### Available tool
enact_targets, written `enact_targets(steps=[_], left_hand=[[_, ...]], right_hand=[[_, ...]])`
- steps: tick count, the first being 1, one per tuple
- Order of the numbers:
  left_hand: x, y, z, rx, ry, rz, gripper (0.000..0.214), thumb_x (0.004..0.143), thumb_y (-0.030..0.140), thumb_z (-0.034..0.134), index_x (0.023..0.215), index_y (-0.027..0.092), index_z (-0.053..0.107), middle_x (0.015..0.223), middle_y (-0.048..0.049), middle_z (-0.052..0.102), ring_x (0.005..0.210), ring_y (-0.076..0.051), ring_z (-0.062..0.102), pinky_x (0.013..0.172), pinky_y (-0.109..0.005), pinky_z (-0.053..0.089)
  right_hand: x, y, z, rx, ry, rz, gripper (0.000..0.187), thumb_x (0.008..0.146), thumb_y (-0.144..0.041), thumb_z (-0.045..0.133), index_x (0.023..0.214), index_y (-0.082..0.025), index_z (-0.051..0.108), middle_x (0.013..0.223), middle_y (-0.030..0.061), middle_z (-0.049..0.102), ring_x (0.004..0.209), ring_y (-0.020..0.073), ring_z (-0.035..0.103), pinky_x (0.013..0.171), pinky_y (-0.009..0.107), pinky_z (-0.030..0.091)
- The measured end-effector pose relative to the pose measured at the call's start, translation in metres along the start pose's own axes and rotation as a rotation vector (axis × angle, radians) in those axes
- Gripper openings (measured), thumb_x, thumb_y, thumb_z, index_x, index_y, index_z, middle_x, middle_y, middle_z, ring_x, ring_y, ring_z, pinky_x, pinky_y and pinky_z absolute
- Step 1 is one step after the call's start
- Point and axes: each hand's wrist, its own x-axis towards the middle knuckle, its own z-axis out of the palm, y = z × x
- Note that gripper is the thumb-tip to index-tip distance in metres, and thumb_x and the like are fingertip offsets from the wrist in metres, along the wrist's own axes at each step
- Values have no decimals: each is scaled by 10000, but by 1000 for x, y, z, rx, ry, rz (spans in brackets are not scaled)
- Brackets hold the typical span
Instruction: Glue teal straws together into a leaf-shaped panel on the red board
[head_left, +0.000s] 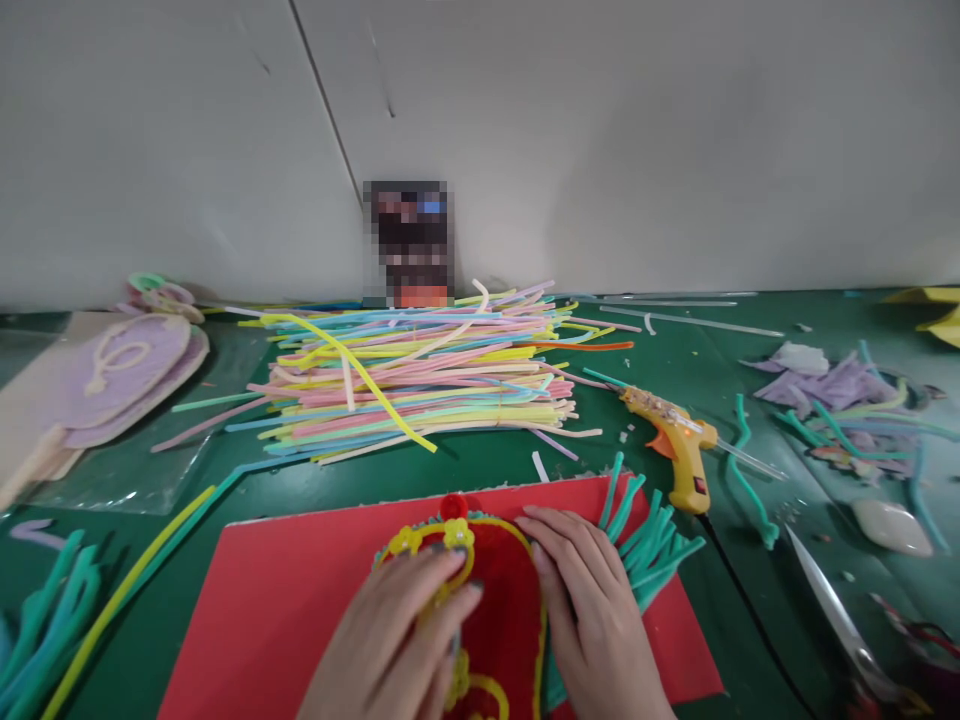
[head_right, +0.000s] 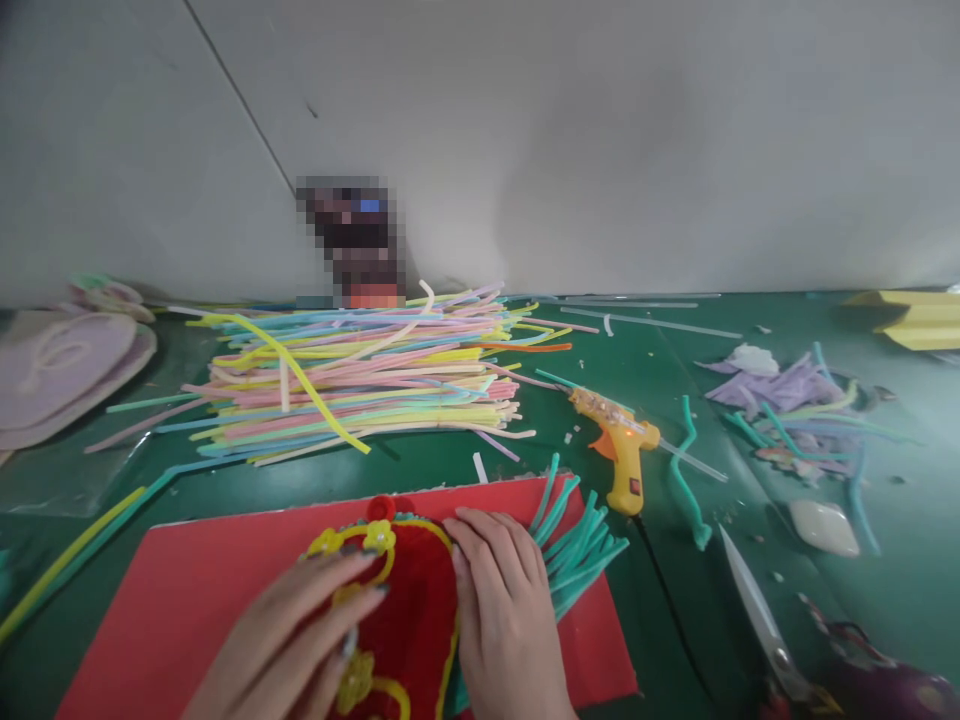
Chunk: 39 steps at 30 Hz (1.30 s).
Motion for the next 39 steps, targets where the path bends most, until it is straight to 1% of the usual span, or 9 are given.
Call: enact_targets(steps=[4, 7, 10, 13, 18, 25, 29, 33, 39], left_hand=[[4, -26, -20, -69, 64, -349, 293, 904, 349, 460, 1143, 308, 624, 1170, 1, 664, 1031, -176, 652, 890, -263, 538], [8, -43, -29, -233, 30, -596, 305, 875, 442, 464, 1038, 293, 673, 1083, -3, 705, 983, -202, 671, 877, -308, 546], [13, -45, -31, -411, -20, -723, 317, 834, 446, 476, 965, 258, 695, 1027, -26, 727, 963, -222, 679, 872, -338, 547], [14, -36, -28, -491, -33, -740, 291, 804, 424, 505, 934, 249, 697, 1019, -25, 730, 974, -225, 672, 862, -336, 550], [11, -23, -21, -475, 10, -711, 279, 792, 424, 541, 942, 241, 690, 1015, -24, 729, 941, -219, 675, 852, -342, 551], [8, -25, -11, -343, 109, -599, 238, 832, 345, 504, 927, 250, 700, 991, -6, 735, 918, -205, 682, 855, -335, 548], [5, -26, -8, -305, 124, -557, 238, 846, 343, 501, 923, 252, 708, 970, -5, 736, 894, -198, 686, 825, -314, 555], [2, -25, -7, -275, 132, -554, 234, 857, 338, 503, 939, 259, 708, 982, -3, 730, 897, -195, 682, 819, -313, 554], [3, -25, -6, -278, 120, -571, 226, 856, 322, 511, 941, 250, 707, 982, -6, 730, 895, -192, 680, 817, -313, 555]], right_hand=[[-3, 0, 2, 15, -2, 56, 191, 948, -216, 419, 1052, -230, 579, 1064, 52, 648, 988, 196, 588, 860, 362, 485], [-3, 0, 4, 36, 3, 94, 151, 948, -257, 433, 989, -230, 576, 1023, 56, 648, 955, 204, 591, 829, 369, 498], [-3, 2, 6, 56, 2, 116, 144, 943, -287, 443, 966, -231, 574, 993, 55, 652, 936, 212, 593, 816, 382, 502], [-2, 2, 6, 71, 0, 124, 171, 944, -305, 437, 976, -233, 588, 1007, 58, 654, 958, 218, 590, 833, 398, 499], [-2, 3, 7, 92, 20, 106, 214, 947, -310, 431, 988, -224, 623, 1033, 72, 657, 988, 226, 591, 861, 420, 494], [-2, 5, 8, 130, 35, 73, 210, 944, -280, 446, 981, -204, 639, 1016, 76, 668, 971, 217, 601, 872, 424, 497], [-2, 4, 7, 121, 34, 71, 200, 940, -265, 452, 987, -210, 638, 1002, 66, 677, 970, 214, 611, 891, 431, 488], [-3, 3, 6, 104, 40, 35, 173, 930, -264, 474, 988, -221, 631, 993, 45, 686, 966, 204, 622, 975, 469, 438], [-4, 4, 5, 96, 38, 4, 157, 915, -291, 502, 1001, -217, 611, 977, 45, 687, 950, 198, 631, 978, 466, 444]])
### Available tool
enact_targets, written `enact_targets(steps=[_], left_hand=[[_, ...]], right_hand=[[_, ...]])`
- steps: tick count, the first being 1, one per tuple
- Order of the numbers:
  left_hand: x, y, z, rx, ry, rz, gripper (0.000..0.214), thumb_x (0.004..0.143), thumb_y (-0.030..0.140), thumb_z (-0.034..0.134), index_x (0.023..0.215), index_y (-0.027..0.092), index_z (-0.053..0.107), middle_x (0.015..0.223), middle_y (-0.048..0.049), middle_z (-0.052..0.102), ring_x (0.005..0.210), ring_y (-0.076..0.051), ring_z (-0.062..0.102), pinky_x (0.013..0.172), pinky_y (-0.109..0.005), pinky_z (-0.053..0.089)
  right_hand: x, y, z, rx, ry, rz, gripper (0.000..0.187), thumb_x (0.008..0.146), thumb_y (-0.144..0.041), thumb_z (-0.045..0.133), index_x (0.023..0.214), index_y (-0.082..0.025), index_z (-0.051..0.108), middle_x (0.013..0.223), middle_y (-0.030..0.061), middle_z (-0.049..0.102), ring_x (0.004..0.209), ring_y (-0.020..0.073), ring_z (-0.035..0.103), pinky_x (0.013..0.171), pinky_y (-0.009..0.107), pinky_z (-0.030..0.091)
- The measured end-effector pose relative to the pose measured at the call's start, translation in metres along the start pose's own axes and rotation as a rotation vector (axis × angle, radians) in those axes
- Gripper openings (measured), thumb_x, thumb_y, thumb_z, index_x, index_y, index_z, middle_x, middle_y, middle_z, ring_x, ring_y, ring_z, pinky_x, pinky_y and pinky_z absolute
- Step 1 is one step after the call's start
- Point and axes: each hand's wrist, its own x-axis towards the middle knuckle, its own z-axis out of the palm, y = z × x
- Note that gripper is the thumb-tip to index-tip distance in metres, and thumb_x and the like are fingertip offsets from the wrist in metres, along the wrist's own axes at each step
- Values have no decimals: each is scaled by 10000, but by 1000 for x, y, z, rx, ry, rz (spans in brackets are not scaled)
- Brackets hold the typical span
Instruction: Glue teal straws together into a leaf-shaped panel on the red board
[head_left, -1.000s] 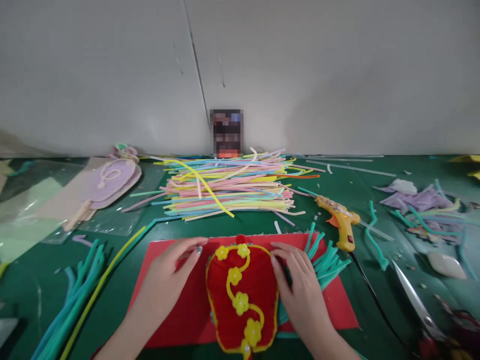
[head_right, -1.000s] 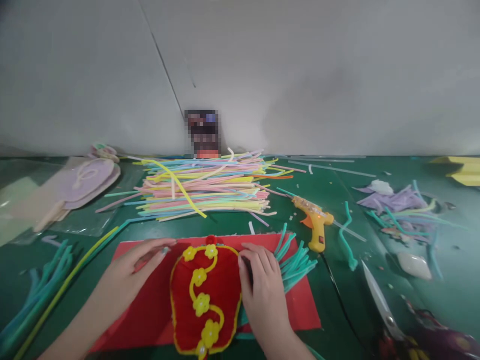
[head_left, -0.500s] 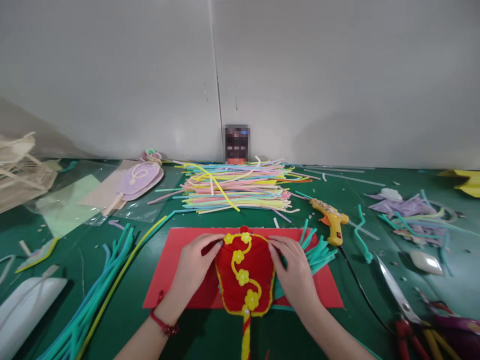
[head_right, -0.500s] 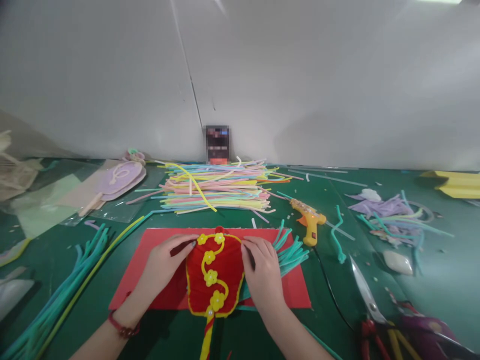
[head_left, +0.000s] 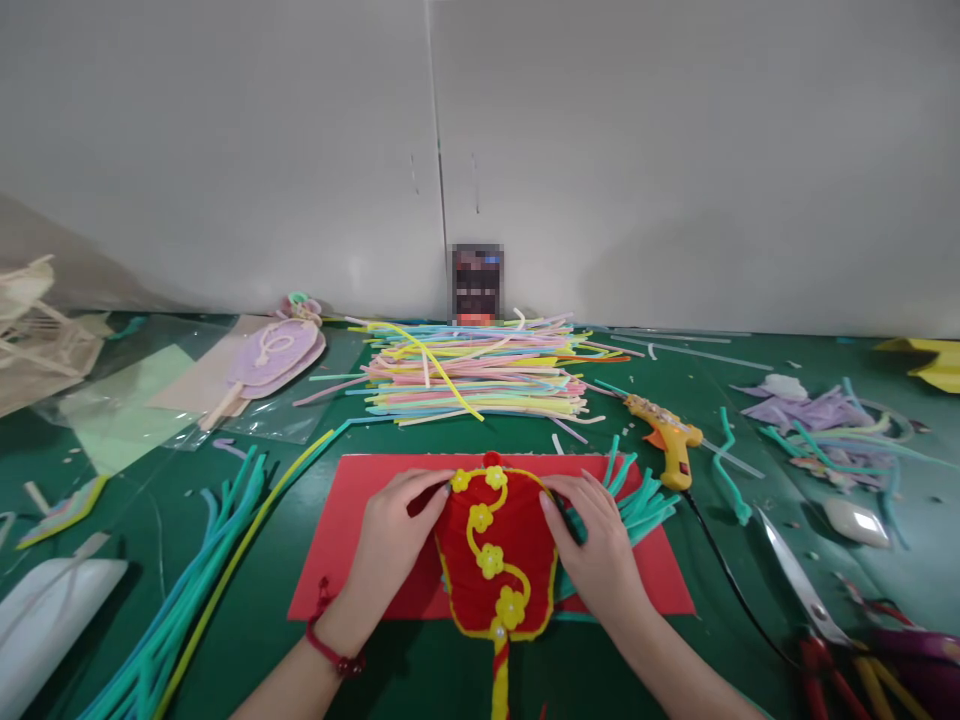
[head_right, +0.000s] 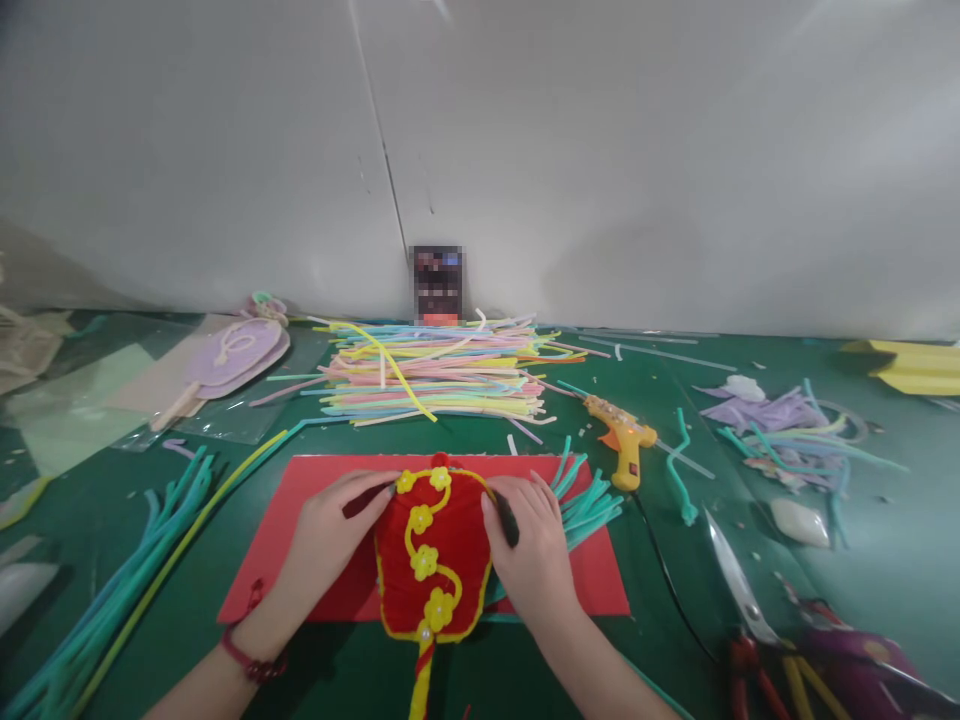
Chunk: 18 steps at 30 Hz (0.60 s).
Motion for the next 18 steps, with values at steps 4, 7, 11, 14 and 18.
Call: enact_targets(steps=[4, 7, 11, 14, 18], left_hand=[[0, 1, -1, 29, 3, 36, 225, 863, 295, 496, 931, 244, 704, 953, -6, 733, 868, -188, 681, 798, -306, 560], [-3, 1, 0, 75, 27, 96, 238, 880, 297, 476, 933, 240, 701, 918, -16, 731, 849, -186, 679, 762, -292, 564], [-5, 0, 1, 130, 45, 129, 249, 898, 314, 457, 942, 236, 690, 888, -26, 720, 827, -184, 675, 718, -283, 566], [-5, -1, 2, 138, 45, 137, 240, 903, 313, 454, 951, 236, 676, 907, -25, 714, 855, -187, 670, 736, -295, 566], [-4, -1, 2, 129, 39, 134, 226, 906, 311, 457, 953, 234, 663, 925, -25, 710, 856, -184, 670, 737, -298, 570]], right_hand=[[0, 1, 0, -23, -22, 14, 159, 913, -306, 503, 972, -215, 619, 981, 53, 682, 956, 208, 625, 965, 476, 451], [1, 0, 0, -27, -32, 27, 172, 915, -320, 496, 949, -214, 627, 987, 62, 678, 957, 219, 624, 917, 465, 481], [2, -1, 0, -25, -27, 45, 198, 925, -336, 479, 942, -218, 638, 982, 72, 675, 946, 222, 626, 855, 428, 508], [2, -2, 0, -30, -29, 57, 212, 929, -347, 471, 956, -215, 635, 970, 70, 674, 939, 215, 628, 836, 401, 515], [2, -3, 0, -62, -46, 67, 215, 930, -343, 468, 1021, -217, 615, 975, 64, 660, 936, 211, 614, 806, 374, 520]])
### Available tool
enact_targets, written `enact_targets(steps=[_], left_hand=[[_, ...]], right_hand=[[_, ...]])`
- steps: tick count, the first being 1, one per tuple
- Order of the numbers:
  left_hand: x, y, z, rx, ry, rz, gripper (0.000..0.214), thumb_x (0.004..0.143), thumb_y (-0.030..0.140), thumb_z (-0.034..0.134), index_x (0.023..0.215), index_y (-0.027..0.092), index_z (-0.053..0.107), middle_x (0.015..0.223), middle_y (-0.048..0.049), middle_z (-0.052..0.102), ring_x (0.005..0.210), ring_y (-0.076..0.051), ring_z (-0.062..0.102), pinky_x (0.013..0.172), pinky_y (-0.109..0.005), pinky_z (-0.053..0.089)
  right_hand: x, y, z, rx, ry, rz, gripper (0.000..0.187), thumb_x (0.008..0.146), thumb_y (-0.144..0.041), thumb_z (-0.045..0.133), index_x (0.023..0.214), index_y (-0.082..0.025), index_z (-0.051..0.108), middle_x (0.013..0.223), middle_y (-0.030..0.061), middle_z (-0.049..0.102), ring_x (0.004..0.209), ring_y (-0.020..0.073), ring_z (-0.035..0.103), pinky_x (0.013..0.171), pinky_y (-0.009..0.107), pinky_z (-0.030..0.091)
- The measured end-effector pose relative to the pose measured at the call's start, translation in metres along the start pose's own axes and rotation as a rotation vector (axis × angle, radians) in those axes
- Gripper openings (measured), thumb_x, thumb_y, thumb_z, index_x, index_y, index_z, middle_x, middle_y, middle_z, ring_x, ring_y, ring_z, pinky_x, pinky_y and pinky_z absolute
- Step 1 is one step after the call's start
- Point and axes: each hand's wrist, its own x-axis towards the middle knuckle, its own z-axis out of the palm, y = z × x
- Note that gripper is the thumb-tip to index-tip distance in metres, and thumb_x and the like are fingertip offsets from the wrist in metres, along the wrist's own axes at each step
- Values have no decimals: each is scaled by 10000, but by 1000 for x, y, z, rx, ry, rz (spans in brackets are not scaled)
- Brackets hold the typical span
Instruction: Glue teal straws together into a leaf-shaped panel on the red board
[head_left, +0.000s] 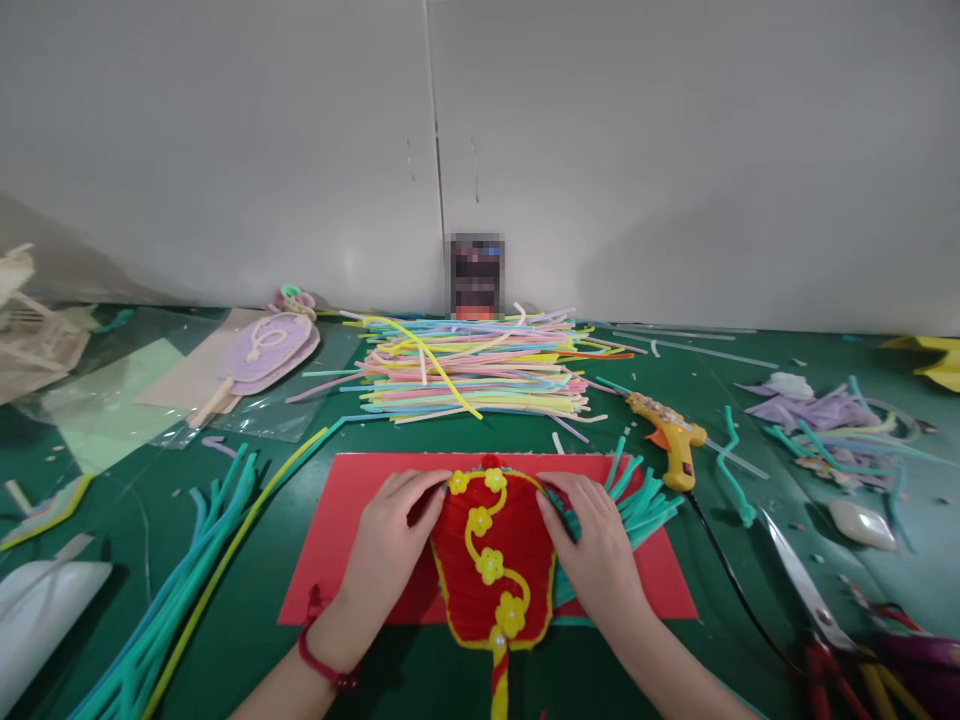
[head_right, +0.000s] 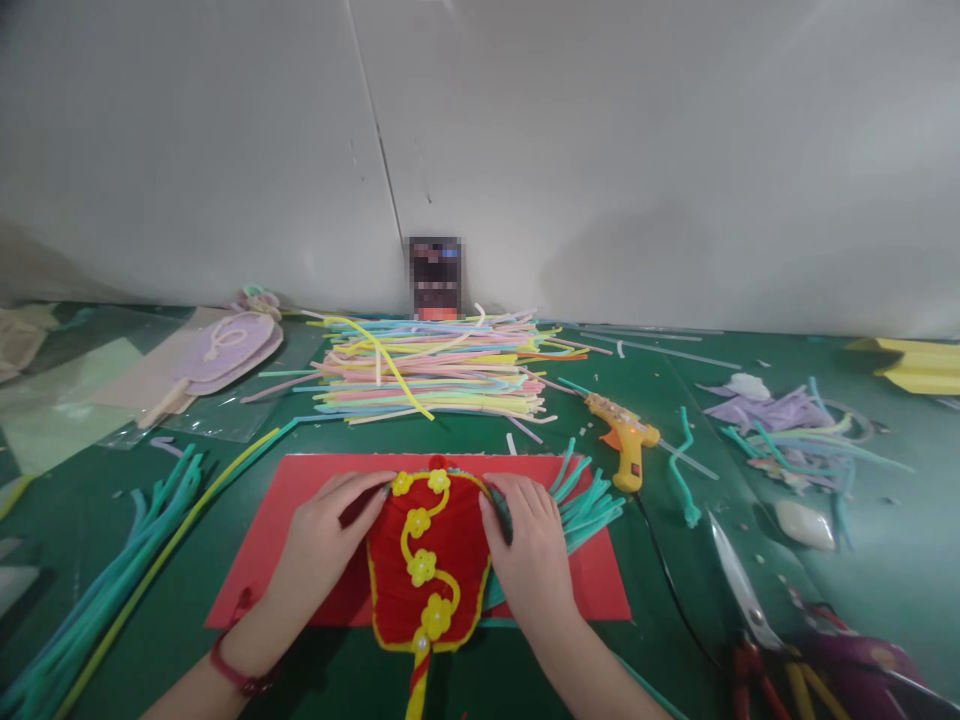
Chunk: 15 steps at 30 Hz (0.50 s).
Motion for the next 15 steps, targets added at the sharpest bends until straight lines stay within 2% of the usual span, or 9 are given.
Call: enact_targets(steps=[3, 6, 12, 15], left_hand=[[-2, 0, 1, 36, 27, 10, 234, 917, 307, 447, 960, 224, 662, 931, -36, 707, 874, -187, 668, 772, -310, 569], [-6, 1, 2, 71, 71, 65, 280, 944, 303, 401, 1060, 219, 641, 1045, -50, 695, 970, -186, 656, 866, -327, 548], [-13, -1, 12, 163, -100, 296, 395, 964, 318, 357, 1322, 201, 477, 1310, -62, 585, 1184, -189, 559, 974, -338, 499], [-15, -1, 16, 220, -98, 322, 411, 969, 315, 334, 1337, 175, 451, 1315, -86, 575, 1180, -207, 558, 972, -369, 496]], right_hand=[[0, -1, -1, -29, -3, -15, 212, 934, -334, 458, 1019, -220, 616, 973, 68, 640, 910, 209, 604, 774, 361, 519], [0, -1, -1, -39, 4, -23, 213, 938, -331, 452, 1014, -222, 618, 968, 67, 635, 906, 207, 598, 767, 356, 516], [2, -4, -4, 1, 4, -12, 232, 949, -310, 435, 922, -217, 647, 933, 67, 629, 872, 201, 591, 764, 361, 513], [2, -4, -4, 32, 20, -8, 258, 952, -293, 425, 870, -211, 656, 903, 70, 626, 850, 201, 589, 751, 362, 512]])
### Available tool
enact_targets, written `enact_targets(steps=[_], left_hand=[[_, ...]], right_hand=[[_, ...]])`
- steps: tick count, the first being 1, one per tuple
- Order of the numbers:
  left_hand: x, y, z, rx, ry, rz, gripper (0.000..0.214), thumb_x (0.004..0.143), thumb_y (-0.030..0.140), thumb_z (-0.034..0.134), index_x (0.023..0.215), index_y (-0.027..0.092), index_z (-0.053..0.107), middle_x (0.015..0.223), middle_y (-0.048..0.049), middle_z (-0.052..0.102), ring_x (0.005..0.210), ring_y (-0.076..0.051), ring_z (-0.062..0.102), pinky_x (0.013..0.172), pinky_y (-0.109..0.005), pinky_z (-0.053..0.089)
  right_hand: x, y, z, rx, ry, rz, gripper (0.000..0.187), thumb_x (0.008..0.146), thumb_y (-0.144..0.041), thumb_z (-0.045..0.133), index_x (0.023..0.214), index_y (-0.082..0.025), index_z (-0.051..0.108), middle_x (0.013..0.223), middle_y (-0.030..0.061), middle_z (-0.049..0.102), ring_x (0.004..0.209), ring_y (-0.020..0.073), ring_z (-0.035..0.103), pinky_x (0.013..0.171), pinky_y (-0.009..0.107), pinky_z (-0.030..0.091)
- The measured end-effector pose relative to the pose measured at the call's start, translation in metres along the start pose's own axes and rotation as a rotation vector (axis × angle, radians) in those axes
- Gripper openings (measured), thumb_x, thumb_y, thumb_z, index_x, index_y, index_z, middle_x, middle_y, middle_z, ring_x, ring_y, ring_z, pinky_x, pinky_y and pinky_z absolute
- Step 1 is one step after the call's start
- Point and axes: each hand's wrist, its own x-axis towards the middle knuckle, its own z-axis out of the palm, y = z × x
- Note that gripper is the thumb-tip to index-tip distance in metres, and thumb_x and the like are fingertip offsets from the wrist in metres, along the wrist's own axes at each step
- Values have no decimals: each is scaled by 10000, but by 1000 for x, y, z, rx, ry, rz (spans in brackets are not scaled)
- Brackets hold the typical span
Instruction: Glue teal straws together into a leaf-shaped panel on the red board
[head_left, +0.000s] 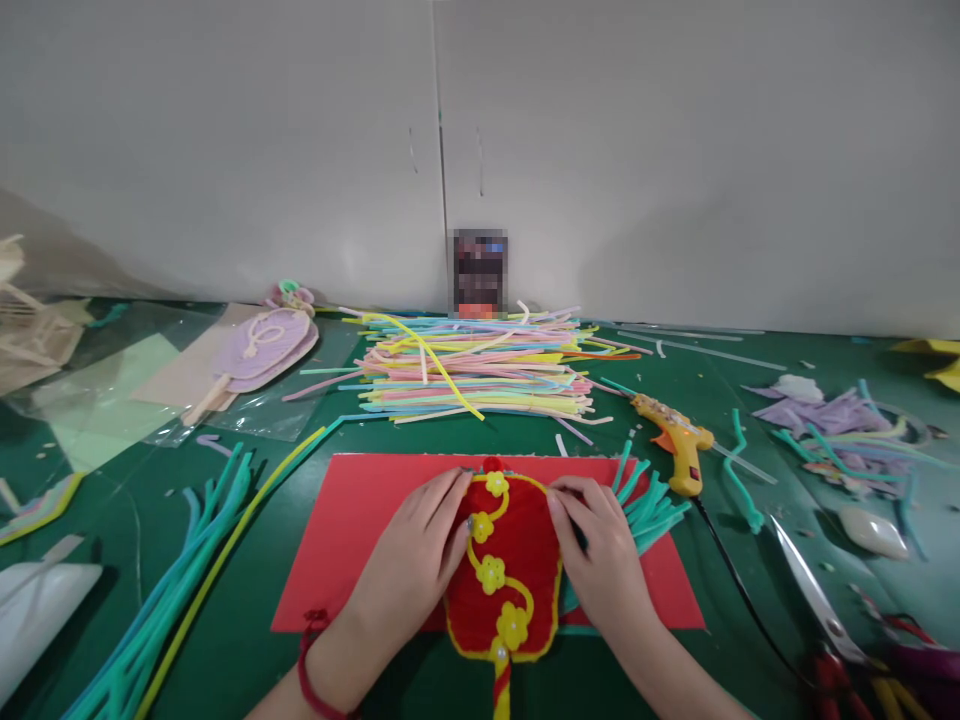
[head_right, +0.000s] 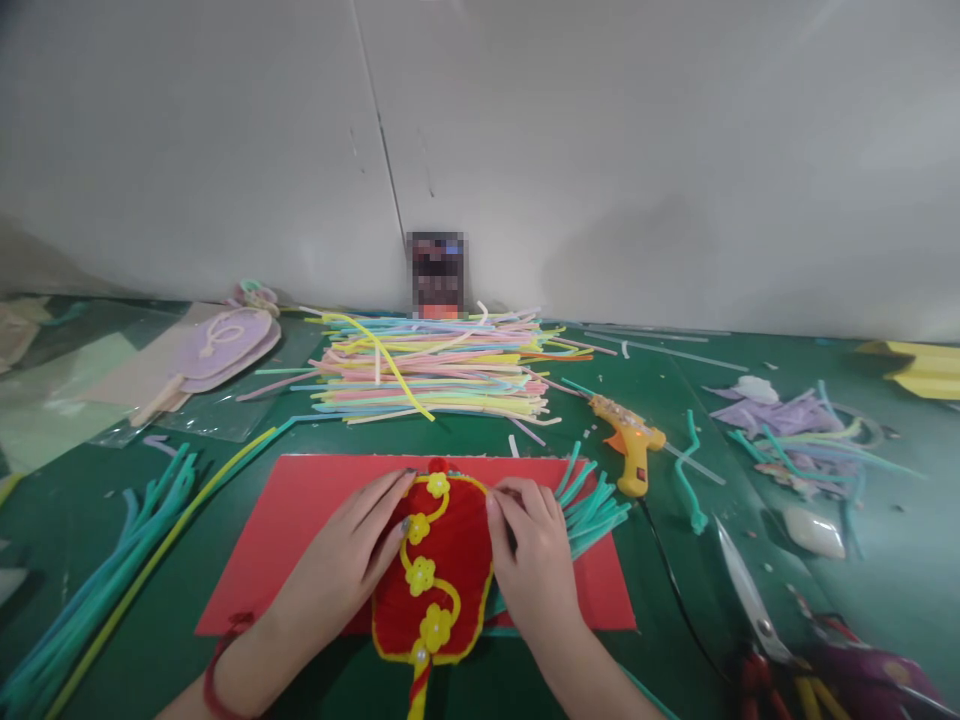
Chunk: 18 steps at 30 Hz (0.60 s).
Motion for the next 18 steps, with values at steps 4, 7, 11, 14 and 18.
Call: enact_targets(steps=[4, 7, 11, 14, 18], left_hand=[[2, 2, -1, 18, -2, -28, 395, 963, 312, 350, 1306, 162, 477, 1260, -108, 601, 1126, -223, 581, 934, -393, 509], [4, 3, -4, -6, -13, -41, 381, 960, 306, 364, 1290, 170, 497, 1234, -108, 612, 1097, -229, 587, 908, -405, 517], [4, 2, -6, -101, -9, -101, 359, 953, 304, 381, 1268, 210, 525, 1212, -86, 623, 1094, -215, 592, 915, -388, 519], [5, 1, -8, -212, 4, -221, 341, 932, 338, 434, 1240, 240, 544, 1208, -68, 626, 1090, -205, 605, 904, -358, 532], [7, -1, -12, -355, 21, -401, 300, 922, 366, 441, 1161, 251, 583, 1174, -47, 658, 1070, -207, 629, 889, -356, 543]], right_hand=[[1, 2, 2, -15, 3, 24, 260, 940, -322, 459, 864, -211, 682, 865, 64, 620, 801, 190, 585, 698, 338, 506], [2, 4, 4, -35, 6, 53, 265, 933, -362, 472, 894, -225, 695, 849, 59, 619, 790, 191, 588, 685, 334, 500], [1, 5, 5, -84, 18, 53, 265, 931, -392, 472, 1004, -237, 674, 877, 59, 641, 814, 207, 592, 714, 356, 490], [0, 5, 5, -135, 29, -19, 229, 935, -328, 479, 1021, -229, 667, 948, 59, 668, 866, 210, 602, 761, 366, 475], [0, 4, 4, -116, -2, -158, 289, 941, -211, 449, 1195, -213, 588, 1082, 53, 684, 994, 204, 610, 883, 377, 460]])
